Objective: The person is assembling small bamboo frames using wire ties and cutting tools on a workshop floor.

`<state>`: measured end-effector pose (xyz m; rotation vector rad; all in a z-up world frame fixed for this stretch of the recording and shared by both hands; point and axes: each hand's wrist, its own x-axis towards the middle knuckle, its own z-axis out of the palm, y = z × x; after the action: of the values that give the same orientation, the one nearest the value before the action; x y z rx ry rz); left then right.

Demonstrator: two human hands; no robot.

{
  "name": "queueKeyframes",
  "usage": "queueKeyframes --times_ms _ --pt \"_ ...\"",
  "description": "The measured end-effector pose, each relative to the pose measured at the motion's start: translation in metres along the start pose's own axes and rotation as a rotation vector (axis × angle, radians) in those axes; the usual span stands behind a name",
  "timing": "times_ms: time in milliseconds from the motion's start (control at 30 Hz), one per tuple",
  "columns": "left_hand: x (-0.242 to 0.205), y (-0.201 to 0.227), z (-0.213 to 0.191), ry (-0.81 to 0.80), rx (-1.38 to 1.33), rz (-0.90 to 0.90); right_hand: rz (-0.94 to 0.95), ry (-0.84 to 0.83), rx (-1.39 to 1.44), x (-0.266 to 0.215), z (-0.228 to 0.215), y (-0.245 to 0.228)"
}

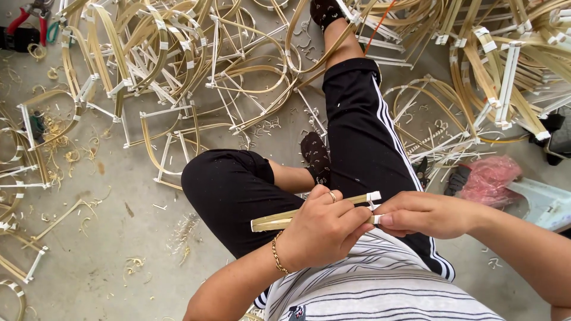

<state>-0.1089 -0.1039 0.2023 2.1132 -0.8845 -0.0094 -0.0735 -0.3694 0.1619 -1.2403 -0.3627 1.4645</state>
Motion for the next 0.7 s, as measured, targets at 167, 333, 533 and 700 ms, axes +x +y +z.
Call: queueKeyframes --times_ms 167,333,533,700 --pt "-0.008 0.003 0.002 -0.021 -0.042 0.003 0.022 0.009 -0.174 0.008 0.006 -0.009" --pt "-0.005 -0.008 0.001 -0.007 0.033 0.015 0.030 0.065 -0.159 0.014 0.008 -0.016" --pt "0.024 -0.017 0.002 0.106 0.207 0.034 -0.130 0.927 -0.144 -0.017 -0.087 0.055" --pt "0.022 -0.042 0.010 0.008 0.408 -0.042 0.025 1.570 -0.233 -0.047 -0.145 0.329"
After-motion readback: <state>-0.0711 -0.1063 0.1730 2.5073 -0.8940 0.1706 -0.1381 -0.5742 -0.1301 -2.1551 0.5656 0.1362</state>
